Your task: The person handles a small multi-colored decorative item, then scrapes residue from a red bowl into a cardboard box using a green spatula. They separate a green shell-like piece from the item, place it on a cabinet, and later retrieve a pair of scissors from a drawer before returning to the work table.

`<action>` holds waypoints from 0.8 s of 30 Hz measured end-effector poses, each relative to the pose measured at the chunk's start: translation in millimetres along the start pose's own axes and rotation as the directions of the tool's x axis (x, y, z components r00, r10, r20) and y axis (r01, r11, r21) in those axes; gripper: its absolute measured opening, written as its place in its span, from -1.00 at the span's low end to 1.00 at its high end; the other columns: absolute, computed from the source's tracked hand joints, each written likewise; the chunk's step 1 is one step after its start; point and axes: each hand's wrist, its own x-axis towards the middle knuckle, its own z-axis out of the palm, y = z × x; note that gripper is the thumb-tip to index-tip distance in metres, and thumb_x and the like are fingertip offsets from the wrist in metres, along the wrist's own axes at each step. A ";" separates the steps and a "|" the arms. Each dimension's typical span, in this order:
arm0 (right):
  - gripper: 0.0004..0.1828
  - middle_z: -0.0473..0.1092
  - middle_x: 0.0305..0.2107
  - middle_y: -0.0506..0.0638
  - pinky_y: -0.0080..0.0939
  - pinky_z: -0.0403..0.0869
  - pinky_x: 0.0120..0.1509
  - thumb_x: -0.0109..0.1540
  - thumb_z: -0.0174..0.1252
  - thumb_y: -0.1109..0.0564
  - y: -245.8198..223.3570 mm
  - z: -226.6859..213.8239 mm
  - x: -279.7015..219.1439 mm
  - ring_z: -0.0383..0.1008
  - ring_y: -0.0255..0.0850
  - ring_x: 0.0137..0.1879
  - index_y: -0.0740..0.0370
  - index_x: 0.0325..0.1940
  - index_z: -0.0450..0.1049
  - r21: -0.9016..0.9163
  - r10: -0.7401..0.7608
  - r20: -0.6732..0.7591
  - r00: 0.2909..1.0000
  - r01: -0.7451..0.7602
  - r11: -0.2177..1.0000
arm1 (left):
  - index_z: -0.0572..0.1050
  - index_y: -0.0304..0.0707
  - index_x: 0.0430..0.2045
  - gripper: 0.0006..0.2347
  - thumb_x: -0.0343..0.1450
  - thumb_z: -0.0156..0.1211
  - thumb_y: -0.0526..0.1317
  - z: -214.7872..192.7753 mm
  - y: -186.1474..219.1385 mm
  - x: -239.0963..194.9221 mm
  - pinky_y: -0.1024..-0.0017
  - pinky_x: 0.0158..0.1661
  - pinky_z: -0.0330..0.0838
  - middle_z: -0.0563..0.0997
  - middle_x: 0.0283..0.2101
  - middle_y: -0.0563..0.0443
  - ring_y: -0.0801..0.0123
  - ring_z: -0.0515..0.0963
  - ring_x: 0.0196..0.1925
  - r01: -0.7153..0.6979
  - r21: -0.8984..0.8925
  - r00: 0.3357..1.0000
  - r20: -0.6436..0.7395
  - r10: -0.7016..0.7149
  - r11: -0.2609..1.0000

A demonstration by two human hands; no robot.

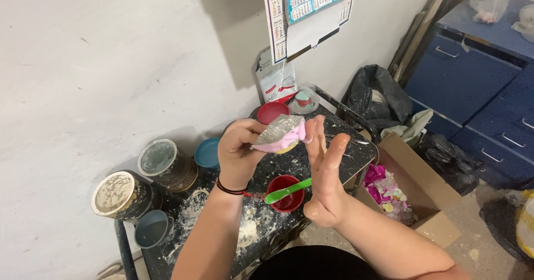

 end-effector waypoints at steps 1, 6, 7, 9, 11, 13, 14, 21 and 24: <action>0.10 -0.34 0.60 0.32 0.52 -0.64 0.56 0.40 -0.33 -0.49 -0.8 0.0 -0.3 -0.72 0.34 0.64 0.11 0.59 -0.81 -0.050 -0.004 0.010 1.000 0.004 0.999 | 0.47 -0.39 -0.63 -0.79 0.24 0.49 -0.51 -2.5 -0.9 -2.2 0.43 -0.35 0.39 0.63 -0.35 -0.22 0.16 0.49 -0.44 -0.002 0.061 1.000 0.012 0.001 0.998; 0.20 -0.32 0.58 0.38 0.37 -0.55 0.62 0.33 -0.24 -0.50 -0.7 -2.0 -5.0 -0.61 0.29 0.67 0.25 0.59 -0.76 -0.406 0.002 0.037 0.999 0.013 0.914 | 0.60 -0.40 -0.51 -0.90 0.30 0.40 -0.53 -11.6 1.6 -8.8 0.31 -0.25 0.57 0.68 -0.25 -0.20 -0.06 0.69 -0.27 -0.023 0.263 0.999 0.044 0.012 0.965; 0.24 -0.30 0.57 0.41 0.41 -0.58 0.60 0.31 -0.11 -0.46 0.2 -2.6 -6.6 -0.60 0.33 0.66 0.30 0.60 -0.68 -0.515 0.008 0.065 0.998 0.026 0.857 | 0.61 -0.38 -0.50 -0.89 0.32 0.34 -0.56 -13.2 2.1 -11.0 0.35 -0.25 0.57 0.68 -0.24 -0.15 -0.01 0.69 -0.26 -0.050 0.338 0.998 0.042 0.038 0.940; 0.28 -0.29 0.56 0.44 0.45 -0.61 0.57 0.29 0.02 -0.43 0.9 -5.6 -10.0 -0.59 0.37 0.65 0.35 0.61 -0.61 -0.610 0.018 0.091 0.996 0.042 0.791 | 0.63 -0.36 -0.49 -0.86 0.33 0.29 -0.59 -16.4 2.0 -14.1 0.39 -0.24 0.57 0.68 -0.22 -0.09 0.05 0.70 -0.25 -0.073 0.417 0.997 0.042 0.061 0.906; 0.25 -0.21 0.57 0.38 0.43 -0.67 0.54 0.30 0.07 -0.40 1.3 -10.5 -12.2 -0.61 0.35 0.64 0.36 0.63 -0.53 -0.698 0.055 0.136 0.989 0.056 0.714 | 0.63 -0.36 -0.46 -0.87 0.32 0.29 -0.58 -19.6 0.3 -14.3 0.37 -0.22 0.58 0.66 -0.19 -0.07 0.09 0.70 -0.18 -0.083 0.432 0.997 0.040 0.072 0.898; 0.21 -0.04 0.53 0.34 0.38 -0.67 0.56 0.32 0.04 -0.39 -4.2 -17.9 -5.2 -0.51 0.30 0.66 0.39 0.62 -0.49 -0.688 0.045 0.120 0.992 0.051 0.724 | 0.62 -0.35 -0.46 -0.88 0.33 0.32 -0.55 -22.1 2.1 -14.2 0.35 -0.23 0.57 0.66 -0.20 -0.10 0.07 0.69 -0.19 -0.033 0.405 0.999 0.020 0.027 0.914; 0.17 0.13 0.49 0.30 0.32 -0.67 0.58 0.33 0.00 -0.38 -6.9 -22.8 -1.7 -0.41 0.26 0.68 0.43 0.62 -0.45 -0.683 0.037 0.103 0.994 0.044 0.729 | 0.61 -0.34 -0.47 -0.89 0.33 0.35 -0.53 -22.3 2.4 -14.1 0.32 -0.23 0.55 0.65 -0.22 -0.13 0.04 0.67 -0.20 0.016 0.370 1.000 0.003 -0.019 0.929; 0.01 -0.04 0.49 0.45 0.46 0.02 0.66 0.35 -0.04 0.03 6.6 -48.0 -12.1 -0.07 0.34 0.62 0.39 0.61 -0.56 -0.202 0.061 -0.123 0.990 -0.085 0.976 | 0.51 -0.41 -0.54 -0.83 0.31 0.47 -0.47 -16.7 -6.1 -11.4 0.36 -0.30 0.49 0.62 -0.31 -0.19 0.22 0.54 -0.38 0.032 0.131 0.998 -0.049 -0.026 0.991; -0.05 0.10 0.45 0.44 0.37 -0.15 0.71 0.37 -0.09 0.11 5.0 -45.2 -9.2 -0.15 0.26 0.66 0.38 0.62 -0.54 -0.193 0.121 -0.145 0.982 -0.148 0.970 | 0.45 -0.35 -0.59 -0.75 0.24 0.54 -0.45 -13.3 -11.3 -11.4 0.46 -0.30 0.44 0.63 -0.33 -0.14 0.37 0.53 -0.34 0.076 -0.087 0.994 -0.076 -0.083 0.993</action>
